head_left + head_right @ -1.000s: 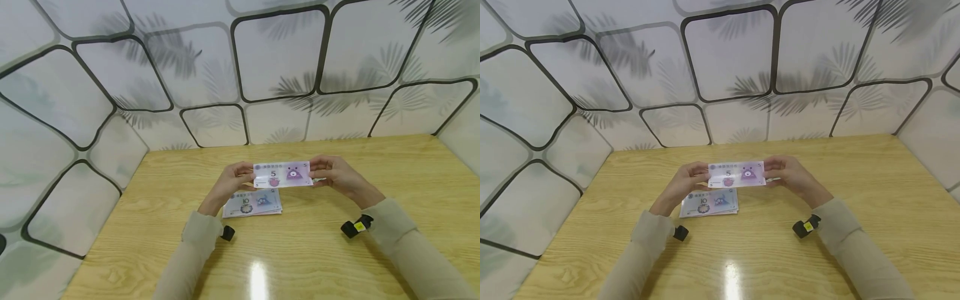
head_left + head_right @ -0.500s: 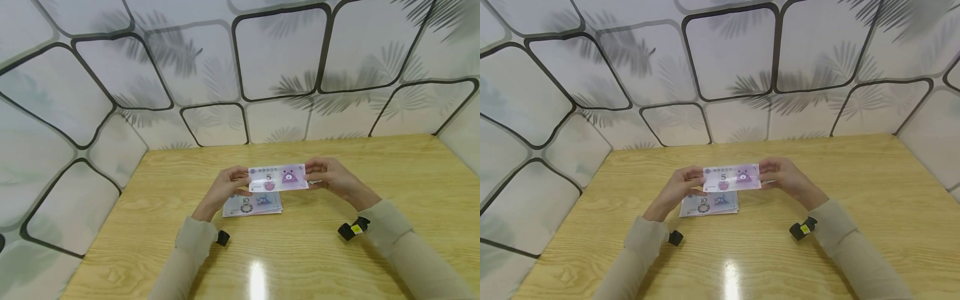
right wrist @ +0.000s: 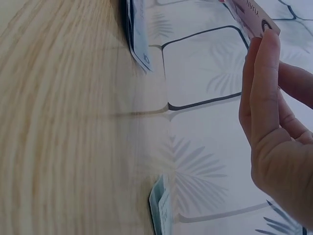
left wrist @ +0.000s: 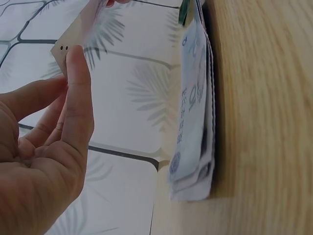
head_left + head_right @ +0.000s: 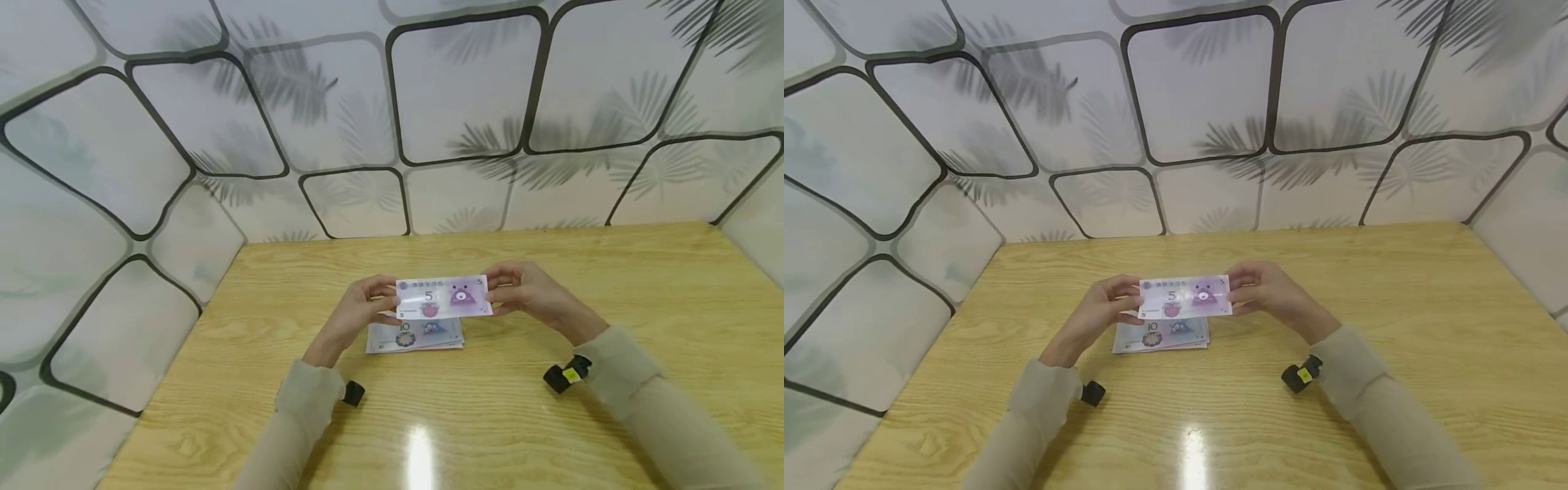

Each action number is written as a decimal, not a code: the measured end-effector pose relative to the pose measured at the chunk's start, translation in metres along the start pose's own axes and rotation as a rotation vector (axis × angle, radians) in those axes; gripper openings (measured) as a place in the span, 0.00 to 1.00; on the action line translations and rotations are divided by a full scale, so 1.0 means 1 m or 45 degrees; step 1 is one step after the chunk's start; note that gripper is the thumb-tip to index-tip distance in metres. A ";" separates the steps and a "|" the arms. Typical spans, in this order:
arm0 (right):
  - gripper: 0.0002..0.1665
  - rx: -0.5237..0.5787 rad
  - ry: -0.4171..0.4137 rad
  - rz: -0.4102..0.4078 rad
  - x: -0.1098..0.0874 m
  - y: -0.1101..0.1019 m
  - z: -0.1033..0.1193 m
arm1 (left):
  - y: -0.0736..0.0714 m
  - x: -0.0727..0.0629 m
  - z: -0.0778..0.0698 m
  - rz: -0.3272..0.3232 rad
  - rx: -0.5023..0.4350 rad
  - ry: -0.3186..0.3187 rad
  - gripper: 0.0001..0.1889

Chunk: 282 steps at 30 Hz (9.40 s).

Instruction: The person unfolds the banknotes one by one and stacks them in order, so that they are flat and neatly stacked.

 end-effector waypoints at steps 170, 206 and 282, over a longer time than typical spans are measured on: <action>0.27 -0.522 0.406 -0.233 -0.018 -0.103 -0.014 | 0.121 0.095 0.018 0.039 -0.011 -0.308 0.17; 0.32 -0.400 0.361 -0.145 -0.007 -0.083 -0.022 | 0.123 0.107 0.007 -0.121 -0.058 -0.165 0.11; 0.13 0.019 0.172 -0.262 -0.014 -0.085 -0.005 | 0.062 0.073 0.004 -0.148 -0.131 -0.209 0.15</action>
Point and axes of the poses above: each hand's wrist, its own x-axis towards the middle knuckle, its own y-axis out of the palm, z = x × y, the point moved 7 cm from there along x, towards the middle knuckle, and after that the axes turned 4 degrees about z, right-handed, at the moved point
